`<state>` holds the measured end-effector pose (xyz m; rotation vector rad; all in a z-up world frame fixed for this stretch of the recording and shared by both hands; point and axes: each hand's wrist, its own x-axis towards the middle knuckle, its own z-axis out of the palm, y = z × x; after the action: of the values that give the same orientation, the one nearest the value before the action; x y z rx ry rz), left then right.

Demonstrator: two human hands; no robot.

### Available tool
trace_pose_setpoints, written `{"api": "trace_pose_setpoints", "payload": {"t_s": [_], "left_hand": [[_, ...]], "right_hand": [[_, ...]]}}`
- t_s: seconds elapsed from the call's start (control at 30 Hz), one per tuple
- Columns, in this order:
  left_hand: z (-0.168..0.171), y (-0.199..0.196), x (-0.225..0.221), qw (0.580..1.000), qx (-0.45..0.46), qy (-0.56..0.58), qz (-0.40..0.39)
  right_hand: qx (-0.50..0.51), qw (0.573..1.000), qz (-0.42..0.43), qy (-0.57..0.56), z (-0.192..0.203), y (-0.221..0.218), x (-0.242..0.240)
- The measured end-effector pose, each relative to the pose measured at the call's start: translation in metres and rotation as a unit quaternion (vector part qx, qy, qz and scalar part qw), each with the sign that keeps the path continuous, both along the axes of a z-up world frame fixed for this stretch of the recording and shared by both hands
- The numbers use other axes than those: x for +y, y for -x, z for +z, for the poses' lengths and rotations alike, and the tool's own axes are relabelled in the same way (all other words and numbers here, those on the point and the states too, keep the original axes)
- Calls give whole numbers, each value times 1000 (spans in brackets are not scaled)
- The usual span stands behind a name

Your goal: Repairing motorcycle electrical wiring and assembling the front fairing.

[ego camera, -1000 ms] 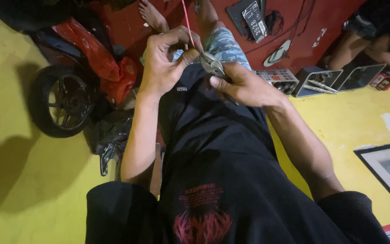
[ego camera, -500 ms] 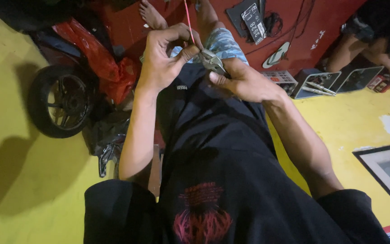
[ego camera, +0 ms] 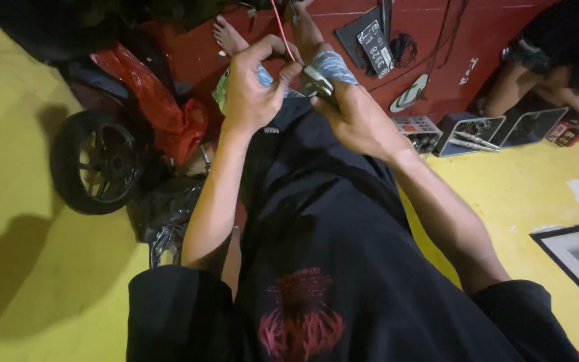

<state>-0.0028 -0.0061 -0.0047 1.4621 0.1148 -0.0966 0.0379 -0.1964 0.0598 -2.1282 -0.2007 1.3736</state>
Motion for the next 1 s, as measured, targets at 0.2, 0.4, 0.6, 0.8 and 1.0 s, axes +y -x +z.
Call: {"api": "trace_pose_setpoints", "payload": {"t_s": [0.2, 0.4, 0.6, 0.8, 1.0], "left_hand": [[-4, 7, -12, 995, -24, -75, 57], [-26, 19, -47, 976, 55, -114, 179], [-37, 23, -46, 981, 56, -77, 170], [-46, 24, -26, 985, 76, 4, 155], [-35, 21, -12, 983, 119, 30, 138]], "right_hand": [[-149, 980, 69, 113, -15, 17, 2], [-476, 845, 154, 189, -50, 38, -3], [-494, 842, 122, 177, -76, 43, -11], [-132, 977, -166, -17, -51, 44, -19], [-80, 917, -351, -172, -48, 45, 4]]}}
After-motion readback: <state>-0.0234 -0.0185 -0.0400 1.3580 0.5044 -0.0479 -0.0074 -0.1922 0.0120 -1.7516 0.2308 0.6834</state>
